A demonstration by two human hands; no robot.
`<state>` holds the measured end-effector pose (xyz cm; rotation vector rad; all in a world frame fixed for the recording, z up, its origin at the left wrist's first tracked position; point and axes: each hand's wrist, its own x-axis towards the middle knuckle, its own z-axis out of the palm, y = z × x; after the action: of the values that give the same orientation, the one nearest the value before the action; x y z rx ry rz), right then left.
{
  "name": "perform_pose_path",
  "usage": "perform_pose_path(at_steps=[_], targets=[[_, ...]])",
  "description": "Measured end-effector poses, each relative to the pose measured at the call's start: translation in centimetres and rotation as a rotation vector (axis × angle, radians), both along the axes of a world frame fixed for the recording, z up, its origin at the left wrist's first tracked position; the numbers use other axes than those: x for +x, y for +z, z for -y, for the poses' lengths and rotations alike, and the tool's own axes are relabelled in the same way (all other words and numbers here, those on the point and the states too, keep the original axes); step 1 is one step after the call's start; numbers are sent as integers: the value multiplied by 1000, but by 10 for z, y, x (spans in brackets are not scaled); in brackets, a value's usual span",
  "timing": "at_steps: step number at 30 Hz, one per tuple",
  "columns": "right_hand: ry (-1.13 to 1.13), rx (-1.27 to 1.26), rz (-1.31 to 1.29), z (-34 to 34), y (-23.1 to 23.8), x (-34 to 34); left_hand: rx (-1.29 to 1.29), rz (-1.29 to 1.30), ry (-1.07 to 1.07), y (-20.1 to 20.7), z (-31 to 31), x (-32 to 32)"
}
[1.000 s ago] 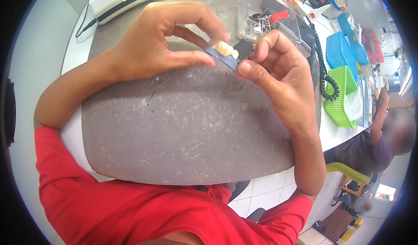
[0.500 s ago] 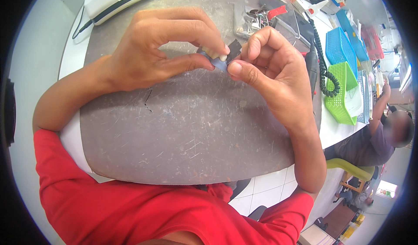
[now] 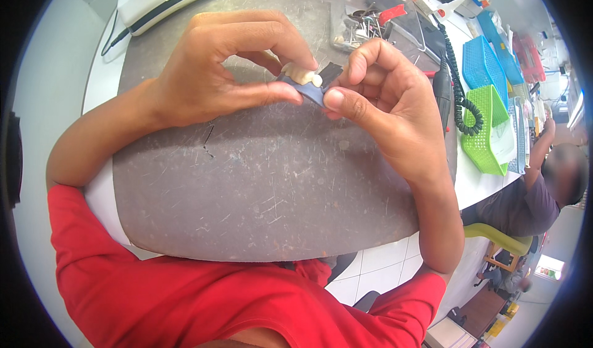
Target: The person uses a rotary tool to grind and smooth a small dental prosthesis, then repeatedly rubs it with a sanding block. The person alternates between grinding and sanding, inspecting the object between steps.
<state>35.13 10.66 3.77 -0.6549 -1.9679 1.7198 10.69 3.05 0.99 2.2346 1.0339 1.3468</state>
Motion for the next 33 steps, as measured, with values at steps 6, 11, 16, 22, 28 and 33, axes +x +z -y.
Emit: perform_pose_path(at_steps=[6,11,16,22,28,33], targets=[[27,-58,0,-1,-2,2,19,-26,-23,1,3,2],[36,-64,13,-1,-1,2,48,-53,-29,2,5,2],[43,-71,18,0,-1,2,78,-24,-36,0,5,4],[-12,-23,21,3,0,2,47,-29,1,0,2,5],[-73,261,78,8,-6,-1,38,-130,36,-4,3,4],[-20,786,184,12,-9,-3,49,-207,-26,-8,1,0]])
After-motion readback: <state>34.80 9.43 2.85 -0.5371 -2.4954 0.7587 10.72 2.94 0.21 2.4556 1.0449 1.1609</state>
